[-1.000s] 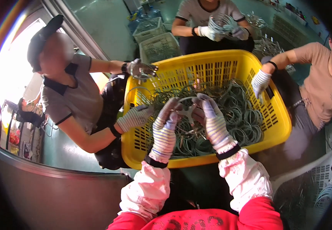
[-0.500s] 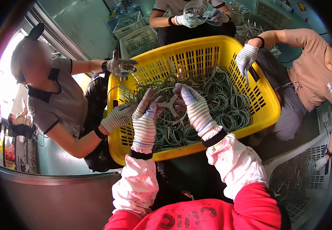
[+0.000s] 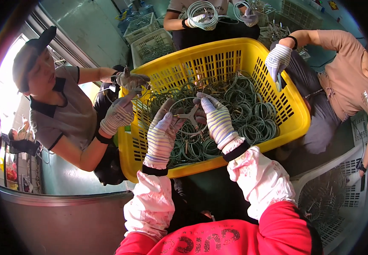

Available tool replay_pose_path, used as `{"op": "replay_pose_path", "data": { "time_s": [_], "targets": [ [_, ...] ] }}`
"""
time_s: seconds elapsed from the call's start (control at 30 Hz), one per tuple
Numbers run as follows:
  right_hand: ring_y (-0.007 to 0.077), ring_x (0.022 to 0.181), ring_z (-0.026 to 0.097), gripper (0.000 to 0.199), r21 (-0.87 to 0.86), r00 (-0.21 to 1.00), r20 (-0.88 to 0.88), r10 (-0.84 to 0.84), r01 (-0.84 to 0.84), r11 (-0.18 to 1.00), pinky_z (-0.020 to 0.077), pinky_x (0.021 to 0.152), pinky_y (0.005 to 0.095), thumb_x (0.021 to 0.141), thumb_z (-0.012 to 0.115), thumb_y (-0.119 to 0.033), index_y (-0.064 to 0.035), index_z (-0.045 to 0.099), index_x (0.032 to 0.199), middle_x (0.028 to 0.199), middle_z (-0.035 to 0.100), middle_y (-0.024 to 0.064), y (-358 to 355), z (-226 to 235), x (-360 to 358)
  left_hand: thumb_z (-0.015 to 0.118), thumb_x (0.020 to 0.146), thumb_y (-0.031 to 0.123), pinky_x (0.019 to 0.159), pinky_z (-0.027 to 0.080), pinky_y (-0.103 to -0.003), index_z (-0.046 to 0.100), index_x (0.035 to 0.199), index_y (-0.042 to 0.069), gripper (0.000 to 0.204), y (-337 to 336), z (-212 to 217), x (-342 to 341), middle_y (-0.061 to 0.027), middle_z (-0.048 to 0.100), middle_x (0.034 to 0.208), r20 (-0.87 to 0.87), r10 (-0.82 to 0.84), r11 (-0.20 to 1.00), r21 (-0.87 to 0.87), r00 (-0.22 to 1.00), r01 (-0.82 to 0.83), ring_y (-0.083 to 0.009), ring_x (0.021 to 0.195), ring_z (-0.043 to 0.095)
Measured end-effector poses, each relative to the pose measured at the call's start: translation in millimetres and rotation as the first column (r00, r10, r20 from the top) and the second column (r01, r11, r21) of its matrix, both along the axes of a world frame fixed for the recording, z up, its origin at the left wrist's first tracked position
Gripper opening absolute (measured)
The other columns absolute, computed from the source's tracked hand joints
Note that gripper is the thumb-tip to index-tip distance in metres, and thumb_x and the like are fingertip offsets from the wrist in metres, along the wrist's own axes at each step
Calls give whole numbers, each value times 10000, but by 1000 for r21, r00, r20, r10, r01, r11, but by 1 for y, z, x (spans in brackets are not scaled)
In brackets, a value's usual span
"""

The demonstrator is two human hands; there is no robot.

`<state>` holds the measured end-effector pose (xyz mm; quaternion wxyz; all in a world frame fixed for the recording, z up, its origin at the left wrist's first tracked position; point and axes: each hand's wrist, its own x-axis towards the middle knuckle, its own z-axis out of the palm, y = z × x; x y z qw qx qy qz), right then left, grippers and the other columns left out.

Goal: Sorting and inspecting metal spring-like coils from a basket on the floor.

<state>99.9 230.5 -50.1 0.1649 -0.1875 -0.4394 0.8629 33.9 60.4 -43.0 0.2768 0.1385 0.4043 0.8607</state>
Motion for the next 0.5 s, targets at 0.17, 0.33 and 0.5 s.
{"op": "replay_pose_path", "data": {
  "time_s": [0.17, 0.33, 0.5],
  "targets": [
    [106, 780, 685, 271, -13, 1000, 8, -9, 9, 1000, 537, 611, 223, 1014, 580, -266, -128, 635, 1242, 1049, 703, -2, 0, 1, 0, 501, 1000, 75, 952, 538, -365, 409, 1470, 22, 481, 0, -1, 3, -105, 603, 1311, 24, 34, 999, -17, 999, -34, -201, 1127, 632],
    [133, 791, 696, 288, -137, 1000, 12, 24, -23, 990, 533, 594, 222, 1002, 592, -289, -119, 628, 1233, 1032, 709, 10, 3, -5, -1, 508, 1000, 79, 931, 552, -373, 440, 1450, 17, 459, 1, 2, 4, -109, 578, 1354, -12, 80, 996, -26, 997, -81, -210, 1108, 630],
    [136, 835, 678, 289, -159, 992, 76, 103, -90, 983, 459, 593, 205, 984, 600, -324, -155, 646, 1214, 1078, 717, -7, 9, -16, 0, 601, 972, 399, 990, 491, -455, 436, 1443, 61, 603, -1, 2, -2, -78, 552, 1362, -21, 24, 1000, 5, 999, -24, -215, 1183, 572]
  ]
}}
